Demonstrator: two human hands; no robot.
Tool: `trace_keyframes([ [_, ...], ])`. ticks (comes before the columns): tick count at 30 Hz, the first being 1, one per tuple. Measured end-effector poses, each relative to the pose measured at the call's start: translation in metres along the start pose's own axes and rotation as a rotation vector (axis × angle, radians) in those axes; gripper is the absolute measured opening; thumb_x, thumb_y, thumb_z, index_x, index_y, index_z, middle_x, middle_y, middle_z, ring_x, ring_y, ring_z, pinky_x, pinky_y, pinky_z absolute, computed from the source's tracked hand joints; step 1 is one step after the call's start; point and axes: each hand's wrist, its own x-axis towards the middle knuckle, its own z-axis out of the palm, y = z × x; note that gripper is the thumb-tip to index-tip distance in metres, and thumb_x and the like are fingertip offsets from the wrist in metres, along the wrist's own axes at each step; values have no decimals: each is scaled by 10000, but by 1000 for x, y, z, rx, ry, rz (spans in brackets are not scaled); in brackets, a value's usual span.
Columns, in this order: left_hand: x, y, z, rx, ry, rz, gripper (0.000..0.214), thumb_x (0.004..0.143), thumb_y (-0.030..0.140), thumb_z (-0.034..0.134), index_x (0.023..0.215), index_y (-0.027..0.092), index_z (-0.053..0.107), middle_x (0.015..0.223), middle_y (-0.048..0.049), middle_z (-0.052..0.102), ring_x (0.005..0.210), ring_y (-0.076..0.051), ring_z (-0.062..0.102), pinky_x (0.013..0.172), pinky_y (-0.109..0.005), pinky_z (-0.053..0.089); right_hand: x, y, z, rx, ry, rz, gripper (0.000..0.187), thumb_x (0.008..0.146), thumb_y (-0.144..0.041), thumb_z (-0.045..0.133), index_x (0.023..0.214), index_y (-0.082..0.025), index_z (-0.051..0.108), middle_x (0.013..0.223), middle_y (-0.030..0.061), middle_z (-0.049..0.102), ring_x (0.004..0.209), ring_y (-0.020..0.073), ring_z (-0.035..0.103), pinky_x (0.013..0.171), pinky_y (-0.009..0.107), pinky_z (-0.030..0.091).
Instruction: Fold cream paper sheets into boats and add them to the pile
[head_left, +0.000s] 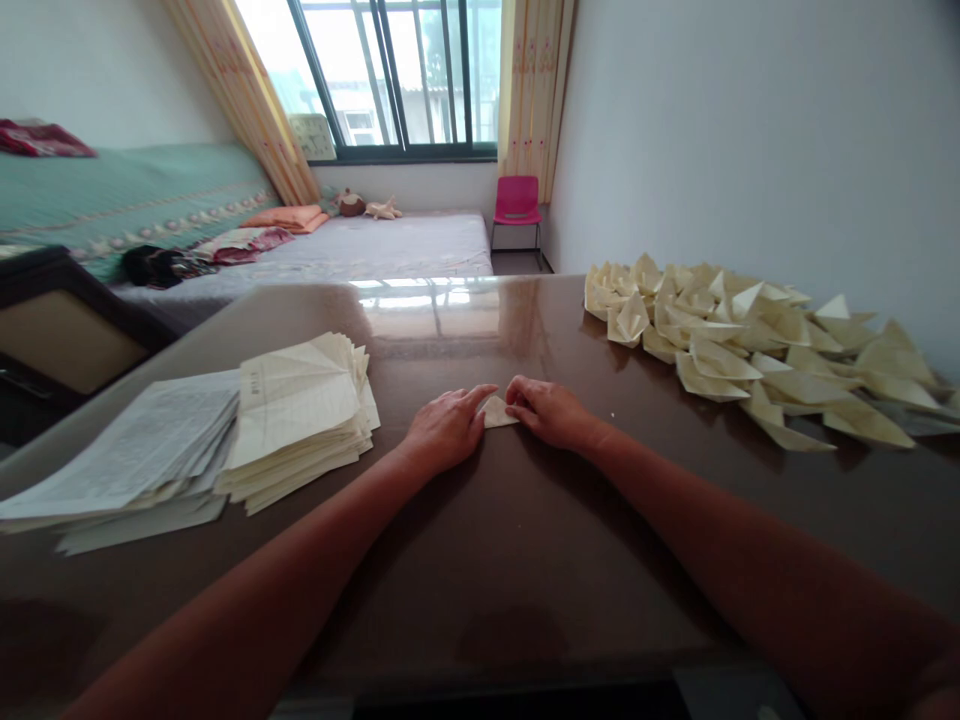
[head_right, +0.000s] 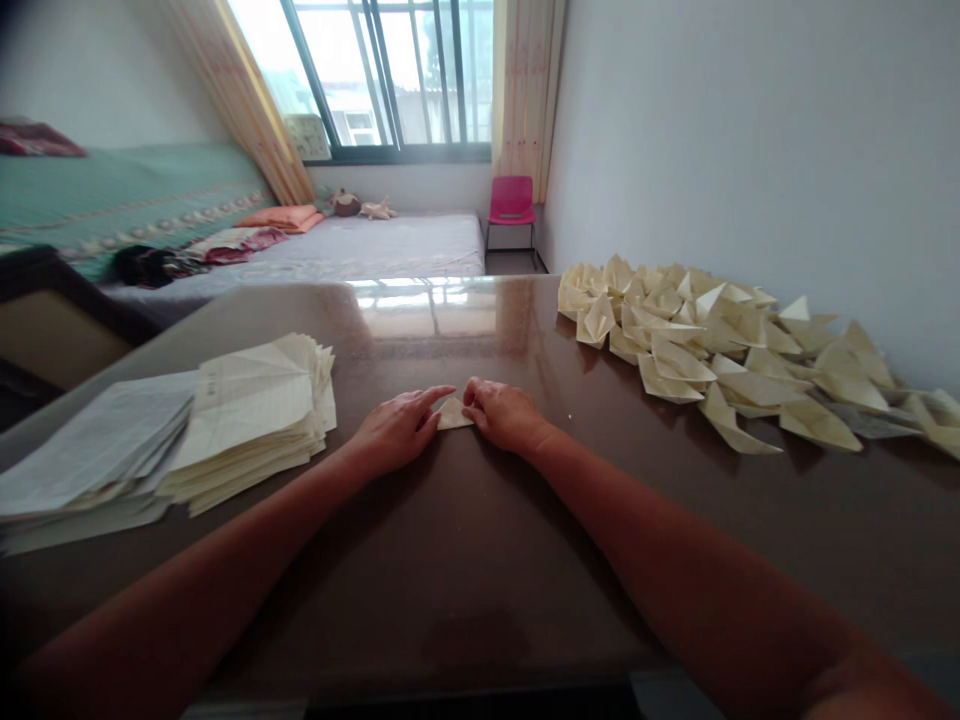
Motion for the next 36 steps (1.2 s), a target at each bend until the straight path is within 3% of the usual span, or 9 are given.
trace_keyframes([
  [5, -5, 4, -2, 59, -12, 15, 456, 933, 290, 365, 1388, 315, 385, 1068, -64, 575, 927, -216, 599, 791, -343, 499, -3, -5, 0, -63, 25, 1, 130, 899, -292, 500, 967, -212, 576, 945, 28, 663, 792, 146, 594, 651, 241, 363],
  [9, -13, 6, -4, 98, 54, 142, 361, 945, 233, 361, 1260, 295, 526, 1209, -52, 522, 1029, -198, 528, 865, -323, 486, -5, -9, -2, -136, 19, -45, 191, 941, -318, 443, 1015, -233, 597, 1035, 26, 629, 833, 142, 600, 673, 241, 378],
  [15, -19, 8, -15, 216, -65, 229, 262, 946, 235, 418, 1120, 241, 614, 1019, -47, 612, 968, -202, 528, 741, -286, 500, -16, -29, -13, -467, -52, -223, 239, 937, -208, 445, 1104, -221, 615, 1079, 75, 618, 1034, 220, 541, 785, 312, 397],
  [19, -21, 11, -19, 315, -104, 216, 247, 934, 206, 437, 1099, 196, 620, 974, -65, 616, 931, -224, 553, 683, -313, 497, -29, -45, -17, -587, -146, -180, 332, 923, -137, 410, 1216, -130, 567, 1115, 150, 604, 1016, 254, 537, 751, 362, 419],
  [25, -25, 18, -18, 359, -143, 204, 252, 911, 138, 437, 1071, 79, 622, 973, -132, 612, 930, -244, 573, 679, -331, 495, -38, -52, -12, -632, -221, -90, 323, 870, -39, 393, 1036, -94, 664, 1071, 189, 610, 966, 285, 561, 702, 408, 442],
  [36, -23, 19, -17, 313, -186, 148, 199, 855, 90, 481, 890, 105, 676, 929, -126, 619, 890, -254, 592, 662, -341, 497, -33, -62, 0, -666, -221, -80, 292, 812, -7, 449, 946, -71, 700, 933, 186, 617, 847, 282, 580, 632, 381, 455],
])
